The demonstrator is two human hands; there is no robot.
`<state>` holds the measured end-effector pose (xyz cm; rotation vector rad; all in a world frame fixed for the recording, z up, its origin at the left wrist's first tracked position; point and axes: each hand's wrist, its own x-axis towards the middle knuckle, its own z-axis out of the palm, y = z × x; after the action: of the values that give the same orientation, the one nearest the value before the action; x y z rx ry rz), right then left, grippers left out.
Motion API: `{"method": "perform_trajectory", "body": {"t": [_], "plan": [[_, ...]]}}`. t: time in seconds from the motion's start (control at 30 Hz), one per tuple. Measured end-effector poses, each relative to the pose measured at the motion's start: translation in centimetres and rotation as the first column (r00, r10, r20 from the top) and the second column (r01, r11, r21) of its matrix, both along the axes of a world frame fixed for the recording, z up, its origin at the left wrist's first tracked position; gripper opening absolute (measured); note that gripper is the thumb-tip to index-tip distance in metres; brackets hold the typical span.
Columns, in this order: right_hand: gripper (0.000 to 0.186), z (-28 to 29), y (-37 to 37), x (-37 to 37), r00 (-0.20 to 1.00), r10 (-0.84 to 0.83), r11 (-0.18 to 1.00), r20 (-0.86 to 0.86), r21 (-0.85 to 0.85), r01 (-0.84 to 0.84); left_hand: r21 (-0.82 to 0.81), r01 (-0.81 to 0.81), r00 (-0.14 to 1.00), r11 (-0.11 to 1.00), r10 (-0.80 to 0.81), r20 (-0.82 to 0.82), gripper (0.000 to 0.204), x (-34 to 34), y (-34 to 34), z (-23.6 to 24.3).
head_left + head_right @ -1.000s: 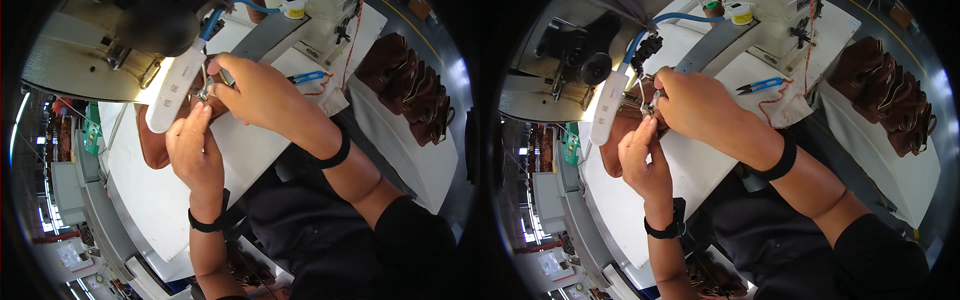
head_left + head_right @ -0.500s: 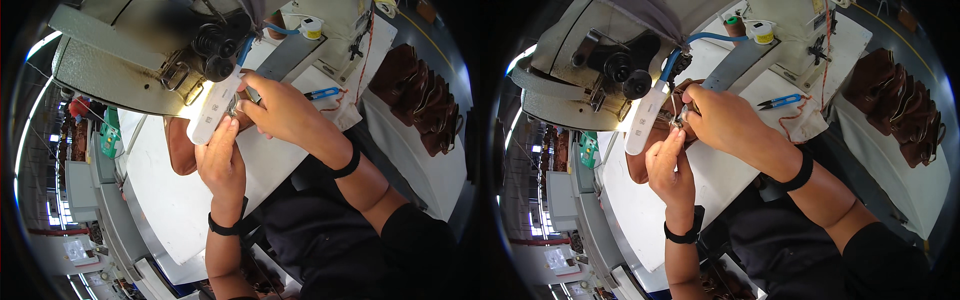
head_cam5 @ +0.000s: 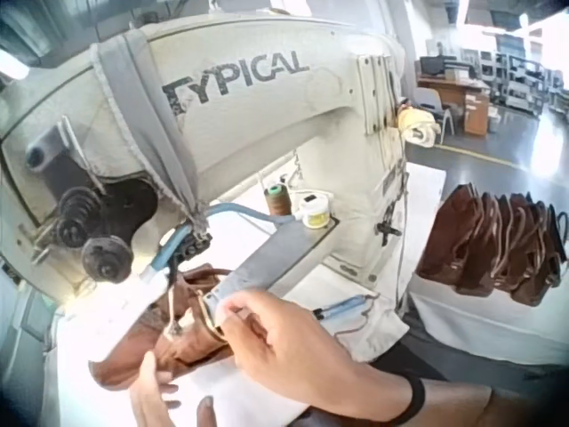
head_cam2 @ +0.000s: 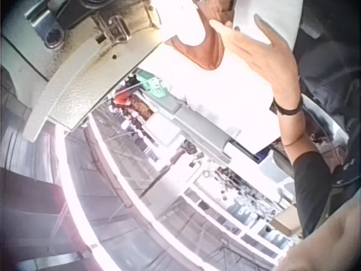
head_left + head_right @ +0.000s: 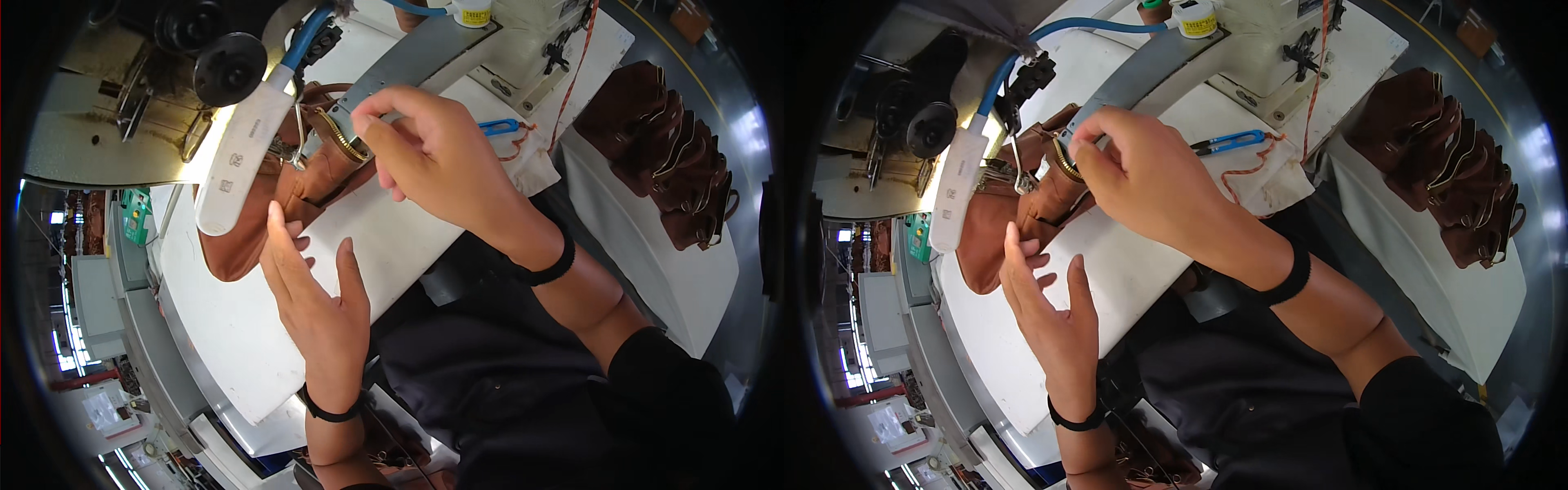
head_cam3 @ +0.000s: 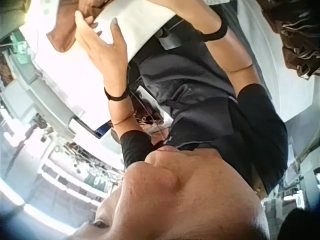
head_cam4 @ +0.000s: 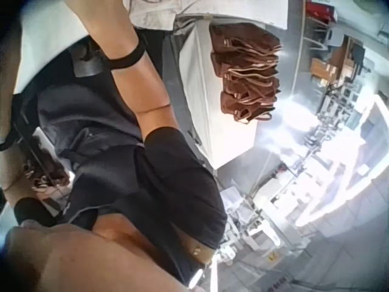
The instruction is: Operating an industrial sewing machine to stitch components and hardware onto a leather bag.
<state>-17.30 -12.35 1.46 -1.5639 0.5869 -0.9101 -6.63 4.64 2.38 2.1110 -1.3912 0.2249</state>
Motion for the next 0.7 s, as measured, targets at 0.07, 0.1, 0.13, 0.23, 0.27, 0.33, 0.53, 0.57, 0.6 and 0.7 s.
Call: {"method": "perform_trajectory", "body": {"t": [0.07,0.1,0.13,0.23,0.27,0.33,0.53,0.57,0.6,0.7], "plan": [[0.026,0.3,-0.3,1.0,1.0,-0.004,1.0,-0.023,0.0,0.004,-0.019,0.002,0.998,1.0,-0.001,0.063,0.079,0.2,-0.7,-0.7],[0.026,0.5,-0.2,1.2,1.0,0.002,1.0,-0.022,0.0,-0.002,-0.019,-0.012,0.999,1.0,0.013,0.046,0.084,0.1,-1.2,-0.7],[0.027,0.8,-0.1,1.3,0.998,0.018,1.0,-0.064,-0.008,-0.018,-0.02,-0.024,0.999,0.999,0.025,0.03,0.089,0.1,-1.8,-0.7],[0.028,0.5,0.9,1.5,0.996,0.054,0.998,-0.073,0.018,-0.053,-0.055,0.012,0.996,0.998,-0.007,0.087,0.1,1.5,-3.2,-1.2],[0.027,0.3,1.7,1.4,0.995,0.1,0.991,-0.01,0.093,-0.099,-0.043,0.003,0.997,0.999,0.0,0.083,0.107,2.0,-3.6,-1.4],[0.023,0.1,2.7,0.7,0.988,0.152,0.974,0.01,0.169,-0.152,-0.071,0.022,0.993,0.997,-0.014,0.12,0.108,2.7,-4.6,-1.9],[0.019,-1.0,1.0,0.8,0.933,-0.337,0.73,0.127,-0.59,0.345,-0.166,0.089,0.996,0.982,-0.091,-0.006,0.112,2.7,-6.5,-3.0],[0.019,-0.7,-0.4,1.3,0.935,-0.331,0.729,0.127,-0.594,0.339,-0.172,0.082,0.996,0.982,-0.085,-0.008,0.112,2.7,-6.6,-3.3],[0.02,-0.3,-2.0,2.3,0.898,-0.39,0.501,0.201,-0.772,0.391,-0.2,0.076,0.997,0.977,-0.073,0.02,0.11,3.0,-6.4,-3.7],[0.024,1.4,-4.1,3.5,0.878,-0.472,0.284,-0.081,-0.957,0.065,-0.253,0.089,0.996,0.963,-0.087,0.021,0.107,2.5,-6.7,-3.6]]}}
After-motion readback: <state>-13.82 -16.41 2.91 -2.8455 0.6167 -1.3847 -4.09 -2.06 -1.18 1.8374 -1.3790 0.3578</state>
